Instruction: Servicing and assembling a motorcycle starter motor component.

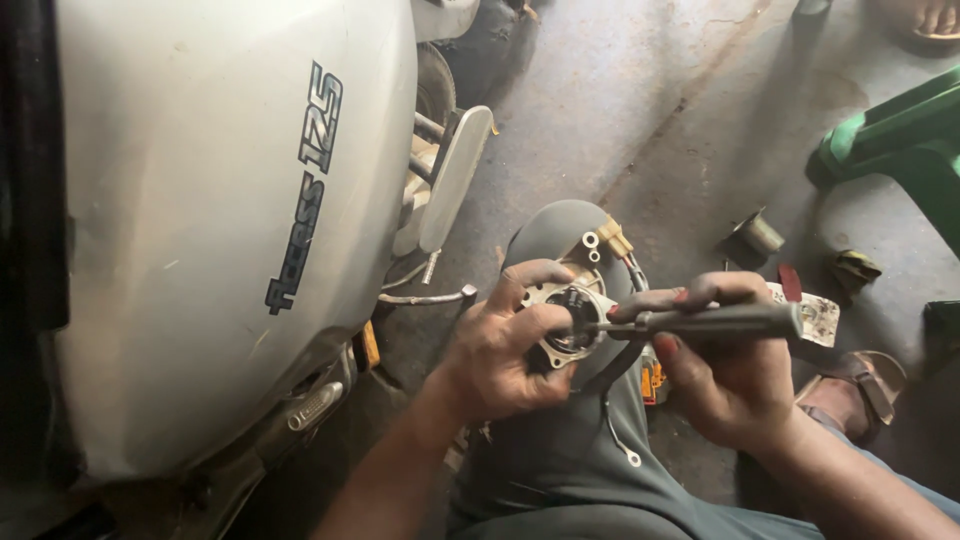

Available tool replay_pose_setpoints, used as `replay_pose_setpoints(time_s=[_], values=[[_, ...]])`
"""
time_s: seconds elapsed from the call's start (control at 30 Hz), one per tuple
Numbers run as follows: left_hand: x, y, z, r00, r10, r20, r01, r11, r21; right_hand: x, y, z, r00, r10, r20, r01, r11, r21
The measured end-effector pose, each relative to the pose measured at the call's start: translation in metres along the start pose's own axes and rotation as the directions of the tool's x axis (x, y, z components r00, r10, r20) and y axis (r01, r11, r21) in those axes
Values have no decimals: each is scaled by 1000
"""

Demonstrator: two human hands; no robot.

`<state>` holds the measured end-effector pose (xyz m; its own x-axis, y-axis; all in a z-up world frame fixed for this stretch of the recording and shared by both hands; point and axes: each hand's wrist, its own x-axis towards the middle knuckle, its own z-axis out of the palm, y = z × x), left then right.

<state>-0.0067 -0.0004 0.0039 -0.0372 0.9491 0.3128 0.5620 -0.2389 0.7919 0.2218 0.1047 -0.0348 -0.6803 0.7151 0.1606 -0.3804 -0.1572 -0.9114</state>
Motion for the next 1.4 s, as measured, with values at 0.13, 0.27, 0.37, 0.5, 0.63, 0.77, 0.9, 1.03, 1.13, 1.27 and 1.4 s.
replay_pose_setpoints(time_s=[0.13, 0.27, 0.37, 0.5, 0.63, 0.77, 0.9, 1.03, 1.13, 1.27, 1.4], values=[[-3, -9, -2, 1000, 17, 9, -16, 996, -89, 2, -3, -2, 993, -80, 88, 95, 980, -172], [-2, -6, -3, 1000, 23, 18, -22, 998, -57, 4, -9, 1, 964, -98, 248, 166, 948, -270], [-1, -6, -3, 999, 14, 29, -13, 999, -39, 9, -18, 4, 955, -99, 280, 196, 919, -343], [1, -8, -6, 999, 6, 53, -3, 999, -54, 14, -25, 7, 940, -126, 317, 282, 809, -516], [3, -8, -7, 999, 1, 42, 1, 999, -53, 11, -15, -5, 883, -245, 401, 440, 730, -524], [2, -9, -8, 999, 24, 39, -21, 997, -72, 12, -10, -11, 858, -176, 482, 412, 796, -444], [4, -8, -8, 997, -60, 57, 65, 995, -80, 10, -6, -11, 849, -212, 484, 448, 774, -447], [2, -9, -7, 1000, 11, 27, -9, 998, -60, 7, -5, 1, 846, -312, 432, 517, 679, -521], [0, -9, -4, 1000, 17, 10, -16, 997, -75, 3, -1, 2, 957, -172, 235, 269, 834, -482], [-2, -5, -4, 999, 36, -33, -36, 999, -12, 9, -6, 7, 929, -242, 279, 357, 782, -511], [-2, 5, -10, 1000, -4, 22, 2, 997, 83, 3, 5, 4, 951, -198, 236, 288, 844, -453]])
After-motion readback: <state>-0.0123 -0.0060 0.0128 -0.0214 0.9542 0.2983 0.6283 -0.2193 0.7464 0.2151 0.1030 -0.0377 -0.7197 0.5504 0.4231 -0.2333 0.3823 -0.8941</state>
